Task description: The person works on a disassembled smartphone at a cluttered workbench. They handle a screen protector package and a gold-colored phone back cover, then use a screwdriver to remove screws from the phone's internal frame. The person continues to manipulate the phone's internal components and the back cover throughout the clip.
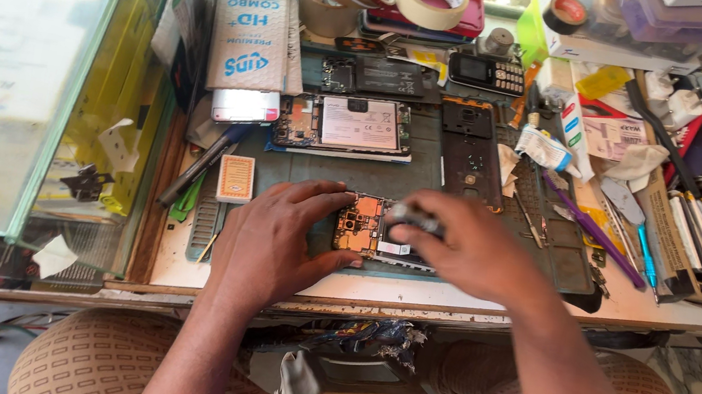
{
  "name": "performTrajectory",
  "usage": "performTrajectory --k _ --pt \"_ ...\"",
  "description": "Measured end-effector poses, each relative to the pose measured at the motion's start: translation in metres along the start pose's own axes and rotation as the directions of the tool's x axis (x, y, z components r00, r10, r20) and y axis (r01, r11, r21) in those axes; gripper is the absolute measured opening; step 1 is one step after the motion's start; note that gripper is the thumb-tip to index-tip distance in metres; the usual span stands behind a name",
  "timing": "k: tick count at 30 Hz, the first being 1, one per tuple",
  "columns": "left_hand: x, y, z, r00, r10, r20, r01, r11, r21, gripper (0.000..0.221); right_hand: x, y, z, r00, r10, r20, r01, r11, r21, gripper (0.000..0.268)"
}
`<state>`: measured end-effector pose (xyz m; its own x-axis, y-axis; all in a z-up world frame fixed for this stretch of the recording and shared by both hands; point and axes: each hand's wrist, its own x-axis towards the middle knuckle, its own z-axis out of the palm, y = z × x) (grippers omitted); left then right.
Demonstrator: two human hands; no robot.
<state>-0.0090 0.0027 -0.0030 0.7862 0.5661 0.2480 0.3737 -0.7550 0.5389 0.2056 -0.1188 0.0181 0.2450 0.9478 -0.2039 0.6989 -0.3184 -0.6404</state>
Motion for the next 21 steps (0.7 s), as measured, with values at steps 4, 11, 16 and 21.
performTrajectory --k 4,11,16,21 --pt "0.001 0.002 0.000 1.000 -0.007 0.007 0.007 1.000 0.008 0.068 -0.018 0.014 -0.013 0.979 -0.189 -0.074 0.176 0.973 -0.148 0.035" --pt "0.002 0.004 0.000 1.000 -0.019 0.008 0.019 1.000 0.020 0.067 -0.023 0.030 -0.012 0.987 -0.152 -0.054 0.134 0.961 -0.242 0.037" --pt "0.003 0.003 0.000 0.999 -0.026 0.018 0.026 0.999 0.025 0.069 -0.033 0.050 -0.019 0.984 -0.101 -0.148 0.117 0.988 0.104 0.021" --pt "0.002 0.002 0.001 1.000 -0.002 -0.003 0.002 1.000 0.023 0.068 -0.052 0.082 -0.018 0.934 -0.113 -0.339 0.231 0.915 0.330 0.019"
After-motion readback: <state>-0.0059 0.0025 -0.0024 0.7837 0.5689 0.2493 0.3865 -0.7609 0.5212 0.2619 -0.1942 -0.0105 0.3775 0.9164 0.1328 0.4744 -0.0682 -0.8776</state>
